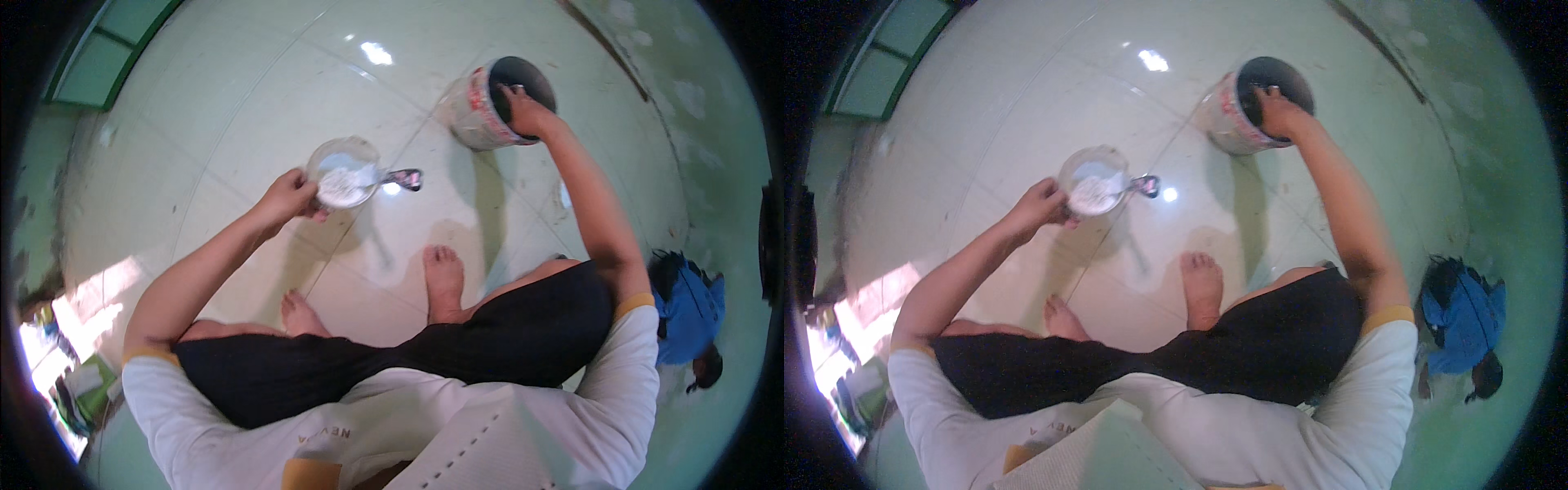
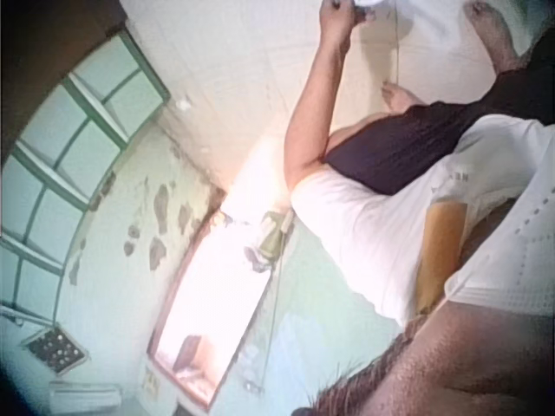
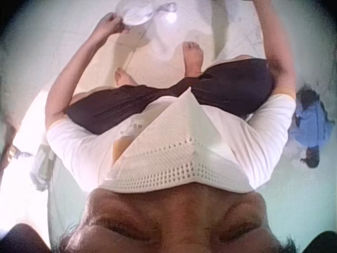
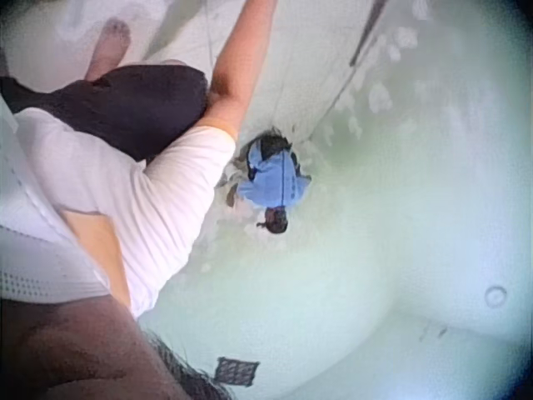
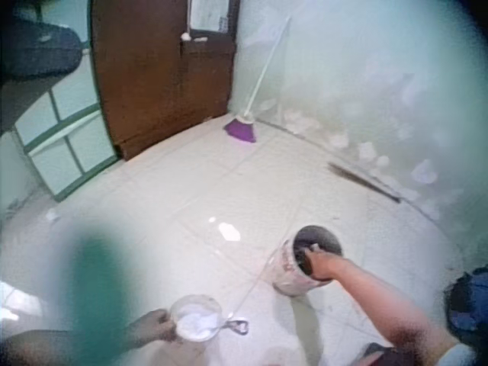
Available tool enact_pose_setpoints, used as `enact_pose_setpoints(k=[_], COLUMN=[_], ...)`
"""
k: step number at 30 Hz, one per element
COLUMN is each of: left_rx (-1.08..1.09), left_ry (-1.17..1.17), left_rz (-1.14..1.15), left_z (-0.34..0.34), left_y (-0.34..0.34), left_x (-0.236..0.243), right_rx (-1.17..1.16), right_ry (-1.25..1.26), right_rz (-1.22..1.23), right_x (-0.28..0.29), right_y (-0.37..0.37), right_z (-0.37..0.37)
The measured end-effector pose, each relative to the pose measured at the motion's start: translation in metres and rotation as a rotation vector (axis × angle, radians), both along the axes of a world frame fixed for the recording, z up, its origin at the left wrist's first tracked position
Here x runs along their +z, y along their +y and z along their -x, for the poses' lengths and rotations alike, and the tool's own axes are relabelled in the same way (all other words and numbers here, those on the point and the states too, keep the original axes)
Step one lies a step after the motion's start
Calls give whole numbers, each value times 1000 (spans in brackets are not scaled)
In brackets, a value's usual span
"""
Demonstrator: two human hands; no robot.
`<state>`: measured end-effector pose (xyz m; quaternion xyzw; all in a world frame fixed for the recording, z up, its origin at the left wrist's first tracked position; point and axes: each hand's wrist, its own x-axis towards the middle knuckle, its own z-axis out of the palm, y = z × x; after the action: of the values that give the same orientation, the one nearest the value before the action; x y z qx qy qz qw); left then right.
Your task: The person scrapes a wall with a putty knife and then mixes a substance in a container with a small tool.
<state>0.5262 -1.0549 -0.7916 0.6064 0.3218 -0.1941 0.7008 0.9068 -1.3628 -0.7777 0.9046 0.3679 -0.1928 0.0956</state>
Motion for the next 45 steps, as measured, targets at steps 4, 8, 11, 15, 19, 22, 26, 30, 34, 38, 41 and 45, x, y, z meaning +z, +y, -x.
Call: enact_pose_setpoints(k=[4, 8, 11, 15, 19, 22, 26, 30, 34, 38, 41, 45], left_rx=[0, 46, 36, 54, 50, 54, 46, 41, 48, 28, 27, 37], left_ry=[44, -34, -27, 6, 39, 28, 6, -3, -31, -74, -82, -88], left_rz=[-52, -37, -43, 1, 37, 26, 7, -8, -4, -9, -9, -5], left_z=[-1, 0, 0, -8, -12, -11, -11, -11, -12, -10, -10, -10], left_y=[0, -1, 4, 0, -3, -1, 1, 0, -3, -3, -5, -4], left_x=[-2, -14, -29, -22, -21, -23, -22, -14, -2, 2, 5, 12], right_rx=[171, 140, 143, 134, 111, -173, -466, -599, -725, -743, -702, -606], right_ry=[-108, -104, -307, -376, -178, -50, 92, 248, 313, 332, 292, 205], right_rz=[88, 4, 224, 328, 199, 4, -183, -337, -447, -523, -545, -572], right_x=[-30, -52, -41, -40, -48, -32, 1, 29, 45, 63, 70, 106], right_y=[-1, -6, 12, 23, 19, 13, 2, -6, -11, -13, -19, 0], right_z=[-12, -21, -6, -2, -5, -10, -23, -18, -14, -14, -14, 7])
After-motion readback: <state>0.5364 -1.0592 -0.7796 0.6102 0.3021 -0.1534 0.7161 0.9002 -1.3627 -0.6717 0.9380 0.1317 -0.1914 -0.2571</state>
